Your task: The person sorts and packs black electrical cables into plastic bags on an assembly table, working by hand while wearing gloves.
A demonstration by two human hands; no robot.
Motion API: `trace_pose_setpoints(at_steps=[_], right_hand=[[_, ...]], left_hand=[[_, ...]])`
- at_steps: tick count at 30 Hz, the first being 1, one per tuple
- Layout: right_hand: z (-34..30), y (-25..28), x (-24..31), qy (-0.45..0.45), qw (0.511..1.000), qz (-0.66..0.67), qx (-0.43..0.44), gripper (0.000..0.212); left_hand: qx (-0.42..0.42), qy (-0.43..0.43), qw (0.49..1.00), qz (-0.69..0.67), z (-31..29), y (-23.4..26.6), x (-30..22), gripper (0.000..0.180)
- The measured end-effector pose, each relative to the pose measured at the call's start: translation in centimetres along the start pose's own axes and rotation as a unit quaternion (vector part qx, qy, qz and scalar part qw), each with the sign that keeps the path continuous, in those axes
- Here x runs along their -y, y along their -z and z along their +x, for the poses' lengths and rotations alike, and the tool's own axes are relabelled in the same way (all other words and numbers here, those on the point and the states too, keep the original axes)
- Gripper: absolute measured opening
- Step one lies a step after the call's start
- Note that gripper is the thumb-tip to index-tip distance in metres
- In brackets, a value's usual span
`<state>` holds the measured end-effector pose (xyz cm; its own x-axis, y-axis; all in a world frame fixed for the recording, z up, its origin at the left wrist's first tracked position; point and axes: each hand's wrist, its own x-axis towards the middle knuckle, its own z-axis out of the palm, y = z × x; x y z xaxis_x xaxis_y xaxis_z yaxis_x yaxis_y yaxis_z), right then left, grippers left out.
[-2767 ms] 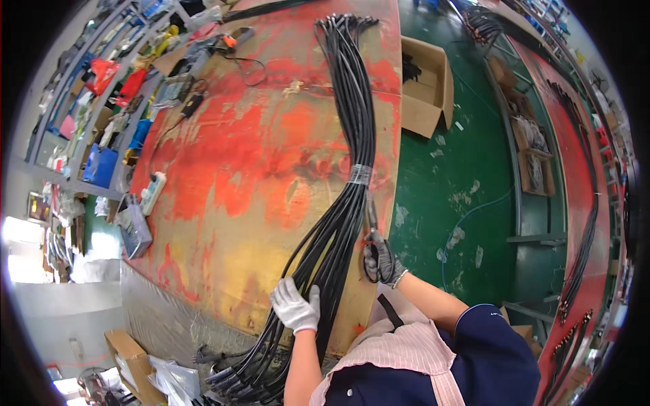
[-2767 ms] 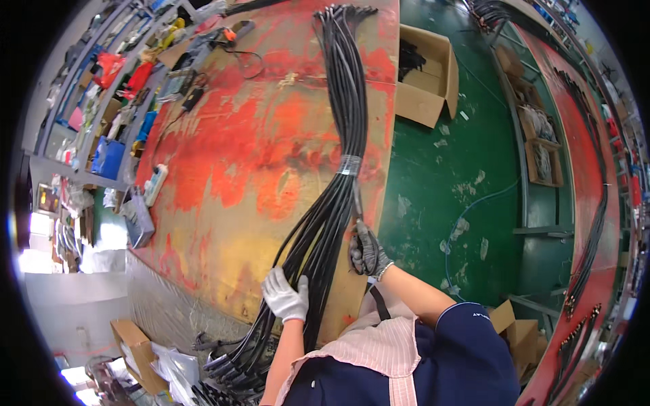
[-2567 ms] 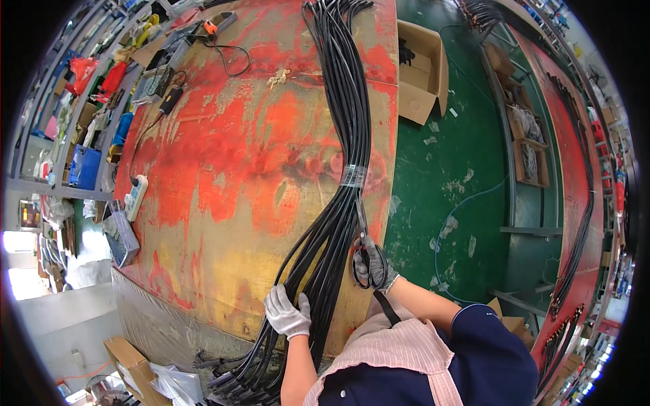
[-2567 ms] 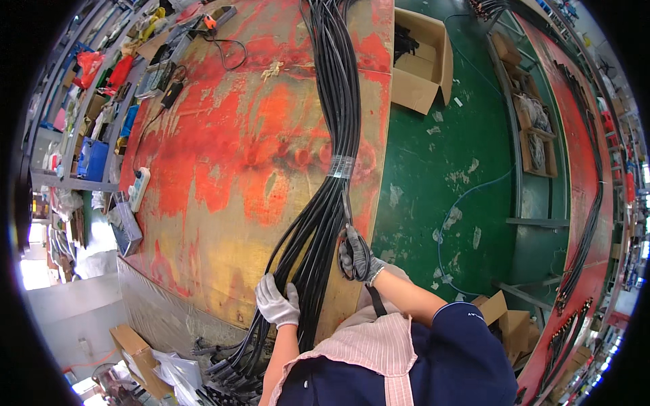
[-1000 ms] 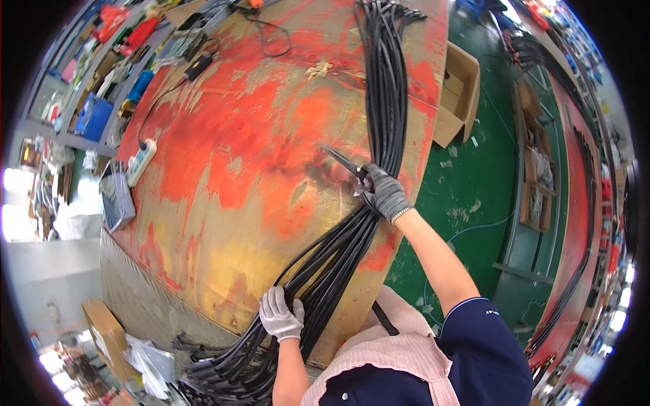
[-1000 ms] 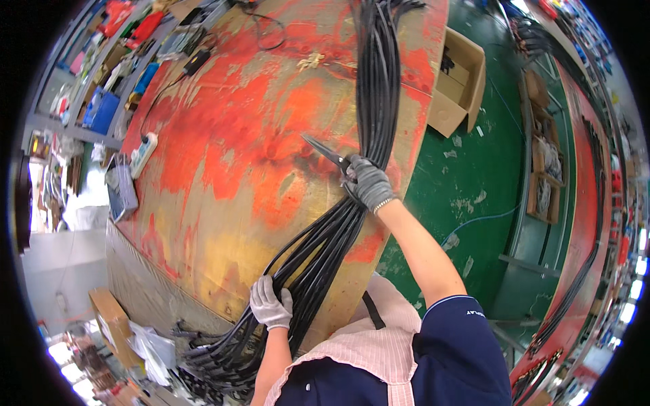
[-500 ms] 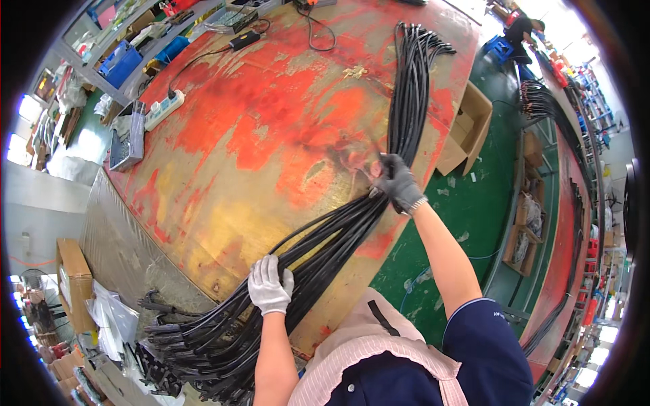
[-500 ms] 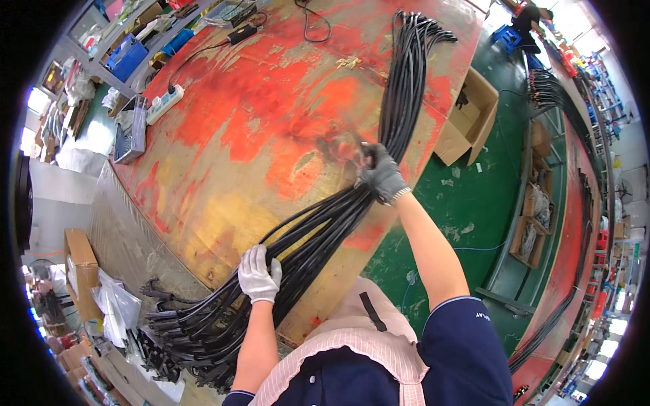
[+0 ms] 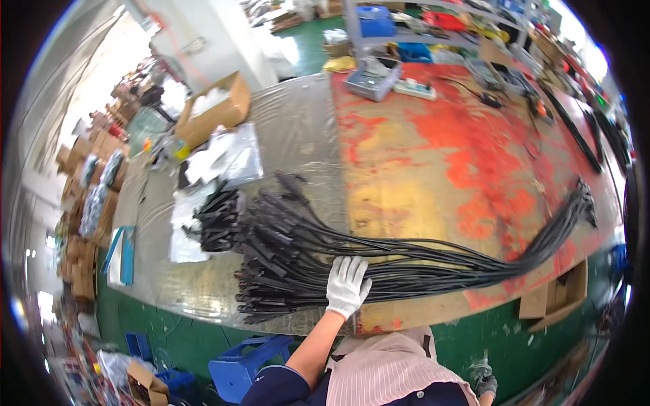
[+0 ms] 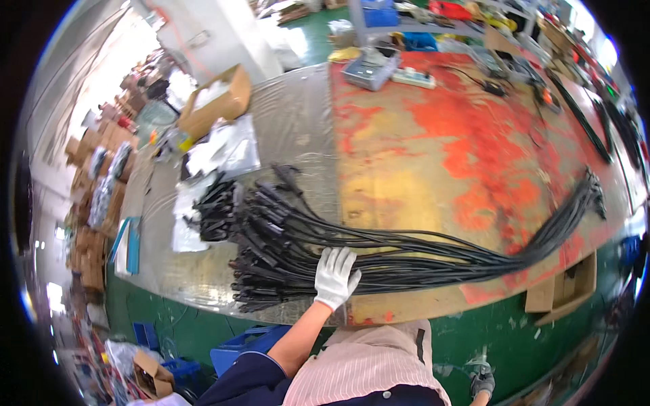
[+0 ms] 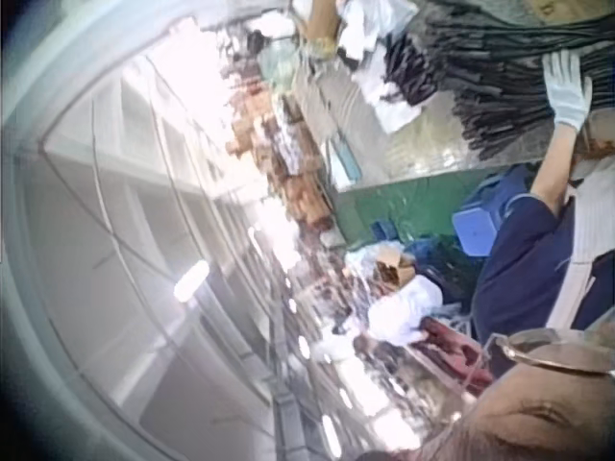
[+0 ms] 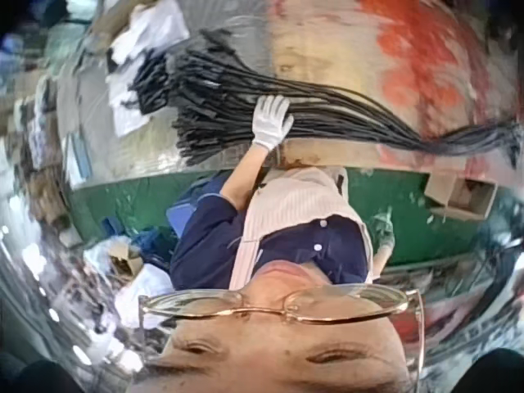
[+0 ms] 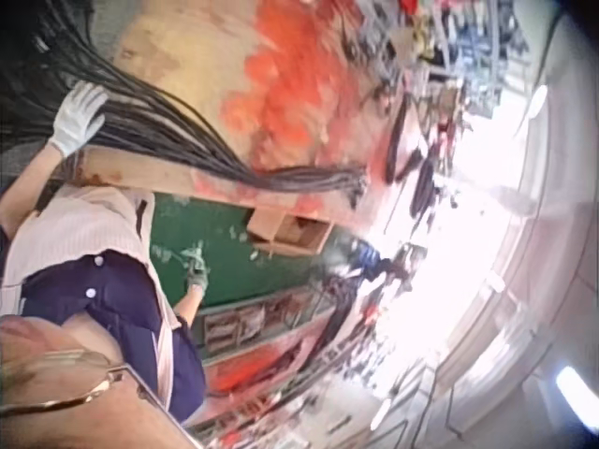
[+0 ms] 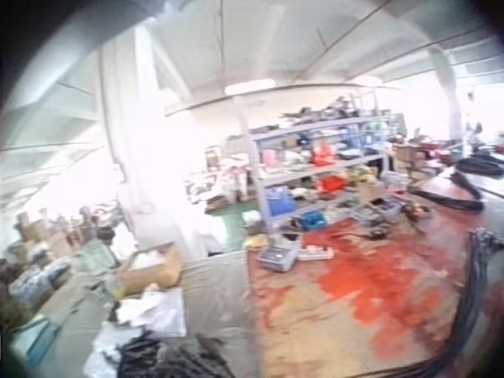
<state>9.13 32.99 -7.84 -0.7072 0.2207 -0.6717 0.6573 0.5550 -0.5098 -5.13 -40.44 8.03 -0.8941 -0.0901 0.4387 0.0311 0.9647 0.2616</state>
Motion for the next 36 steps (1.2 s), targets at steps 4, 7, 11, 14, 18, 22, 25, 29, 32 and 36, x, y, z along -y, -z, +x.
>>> trace_pose_setpoints(at_steps=[4,7,11,14,18,22,25,29,32,36], right_hand=[[4.0,-6.6,18.5,0.118,0.983,0.114,-0.083,0.043],[5.3,-8.6,32.2,0.288,0.933,0.216,-0.023,0.054],[3.5,-19.9,54.4,0.411,0.908,-0.063,0.052,0.057],[5.2,-31.0,65.8,0.491,0.848,-0.148,0.133,0.062],[8.8,-45.6,77.9,0.622,0.700,-0.314,0.155,0.064],[5.5,-55.8,88.3,0.551,0.665,-0.487,0.127,0.061],[9.8,-55.9,88.8,0.681,0.701,-0.209,0.040,0.059],[8.5,-48.2,83.2,0.626,0.699,-0.330,0.102,0.064],[8.5,-38.5,74.1,0.576,0.732,-0.354,0.085,0.067],[8.6,-24.3,59.4,0.524,0.819,-0.230,-0.035,0.062]], left_hand=[[0.006,0.079,0.992,0.095,-7.9,3.8,3.7,0.051],[-0.004,0.065,0.997,0.050,-6.0,2.2,3.5,0.048],[-0.032,0.065,0.996,0.050,-6.5,0.8,4.4,0.042],[-0.018,0.073,0.996,0.048,-6.6,0.6,4.6,0.041],[0.007,0.095,0.994,0.055,-6.8,0.9,4.9,0.046],[0.026,0.115,0.991,0.064,-7.4,0.7,5.2,0.044],[0.019,0.100,0.993,0.054,-6.4,-0.3,4.8,0.044],[0.014,0.096,0.994,0.041,-6.1,0.0,4.7,0.043],[0.111,0.113,0.986,0.043,-5.2,0.9,4.6,0.037],[0.106,0.115,0.986,0.065,-4.6,2.0,3.7,0.036]])
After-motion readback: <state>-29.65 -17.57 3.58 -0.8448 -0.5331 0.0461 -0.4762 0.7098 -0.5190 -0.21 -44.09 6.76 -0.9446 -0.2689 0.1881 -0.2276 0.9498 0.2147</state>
